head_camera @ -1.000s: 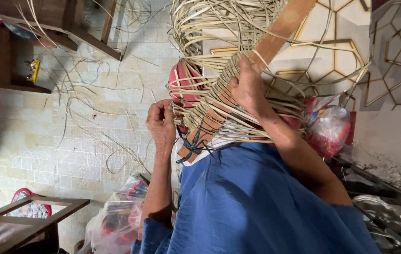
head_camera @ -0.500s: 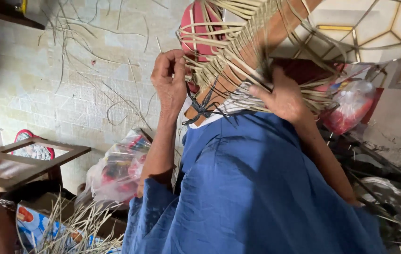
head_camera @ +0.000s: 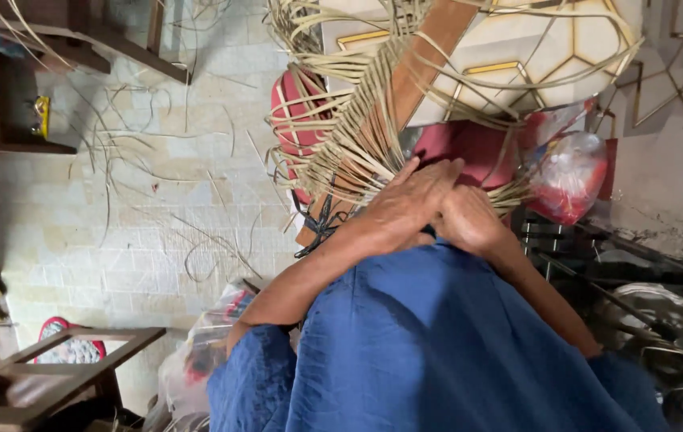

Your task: The person weaves a basket by hand, interlacing thin dried plant strips through a vertical frame. They repeatedly pull and tuck the strips to build up the basket wall, occasionally adjusting the frame and trimming excess material.

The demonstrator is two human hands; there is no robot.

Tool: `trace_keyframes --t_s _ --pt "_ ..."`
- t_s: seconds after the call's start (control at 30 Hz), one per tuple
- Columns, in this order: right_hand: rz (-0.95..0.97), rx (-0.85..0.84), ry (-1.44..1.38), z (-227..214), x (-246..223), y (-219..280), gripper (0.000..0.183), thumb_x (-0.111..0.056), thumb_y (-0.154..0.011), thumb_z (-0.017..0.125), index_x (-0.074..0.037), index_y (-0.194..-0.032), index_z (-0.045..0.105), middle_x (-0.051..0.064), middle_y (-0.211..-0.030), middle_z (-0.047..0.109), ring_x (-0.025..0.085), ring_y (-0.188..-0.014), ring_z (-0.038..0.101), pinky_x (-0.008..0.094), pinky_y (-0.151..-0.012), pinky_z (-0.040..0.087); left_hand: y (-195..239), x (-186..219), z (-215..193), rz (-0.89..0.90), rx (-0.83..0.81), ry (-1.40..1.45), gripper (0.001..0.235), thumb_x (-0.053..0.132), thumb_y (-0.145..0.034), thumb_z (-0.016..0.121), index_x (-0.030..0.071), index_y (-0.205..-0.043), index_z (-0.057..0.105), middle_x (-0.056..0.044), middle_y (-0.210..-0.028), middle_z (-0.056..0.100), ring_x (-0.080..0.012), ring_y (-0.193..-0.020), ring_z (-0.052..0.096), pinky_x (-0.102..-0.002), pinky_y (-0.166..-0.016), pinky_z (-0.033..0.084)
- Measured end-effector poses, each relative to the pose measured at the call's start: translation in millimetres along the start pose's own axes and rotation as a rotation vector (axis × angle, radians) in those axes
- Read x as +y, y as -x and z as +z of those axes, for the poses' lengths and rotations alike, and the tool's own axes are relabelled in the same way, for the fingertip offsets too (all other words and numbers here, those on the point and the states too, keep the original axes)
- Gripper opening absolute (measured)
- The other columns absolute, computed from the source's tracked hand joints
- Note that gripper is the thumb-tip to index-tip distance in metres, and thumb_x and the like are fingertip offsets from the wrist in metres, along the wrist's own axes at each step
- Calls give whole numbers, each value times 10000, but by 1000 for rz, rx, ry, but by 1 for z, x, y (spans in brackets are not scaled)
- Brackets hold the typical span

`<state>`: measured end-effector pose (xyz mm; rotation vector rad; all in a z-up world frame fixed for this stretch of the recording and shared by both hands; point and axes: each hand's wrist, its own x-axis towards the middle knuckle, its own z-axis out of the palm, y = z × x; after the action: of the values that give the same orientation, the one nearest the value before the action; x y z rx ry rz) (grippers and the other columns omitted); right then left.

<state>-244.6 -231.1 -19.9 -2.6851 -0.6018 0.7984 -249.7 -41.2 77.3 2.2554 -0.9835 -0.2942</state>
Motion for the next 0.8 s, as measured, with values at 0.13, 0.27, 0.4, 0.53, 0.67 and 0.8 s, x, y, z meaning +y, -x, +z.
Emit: trace_keyframes --t_s 0.13,0.27,0.4,0.53,0.67,0.8 --pt "39 44 36 -60 9 35 255 -368 -844 688 -153 -975 723 122 -829 760 364 -906 748 532 -818 579 -5 -57 81 -89 135 -88 841 141 -875 694 48 -1568 227 -218 -1163 678 -407 -1075 657 -535 -1088 398" --pt "215 336 -230 -116 75 94 327 -106 -831 658 -71 -1152 708 215 -914 715 398 -849 673 514 -688 512 -6 -57 42 -235 272 -3 389 144 -890 645 129 -1274 584 -49 -802 698 -217 -658 673 -384 -657 556" --pt "177 765 -342 -84 220 149 82 108 -1309 599 31 -1338 597 164 -1212 592 303 -1071 541 414 -975 414 0 -54 0 -66 216 265 250 140 -944 705 95 -1169 608 -52 -990 724 -216 -842 754 -384 -716 640" --pt "-11 685 -304 -152 147 159 216 -8 -1345 398 120 -1397 564 241 -1298 556 356 -1219 528 467 -1174 397 -1 8 -135 -270 -382 650 1320 189 -677 927 102 -1587 -26 -274 -1669 78 -452 -1536 119 -597 -1205 200" --pt "7 574 530 -239 -2 121 305 -31 -921 595 -145 -1204 607 70 -1042 600 276 -959 626 373 -910 454 -12 82 -191 -39 128 4 1604 865 -668 983 92 -1670 -4 -157 -1795 44 -358 -1747 95 -591 -1495 172" --pt "-208 685 1021 -266 -100 87 162 -313 -792 632 -319 -690 507 -115 -659 542 115 -615 587 303 -712 412 -54 127 -185 -633 17 319 1202 180 -835 808 470 -1543 -118 -79 -1474 702 -241 -871 845 -348 -766 622"
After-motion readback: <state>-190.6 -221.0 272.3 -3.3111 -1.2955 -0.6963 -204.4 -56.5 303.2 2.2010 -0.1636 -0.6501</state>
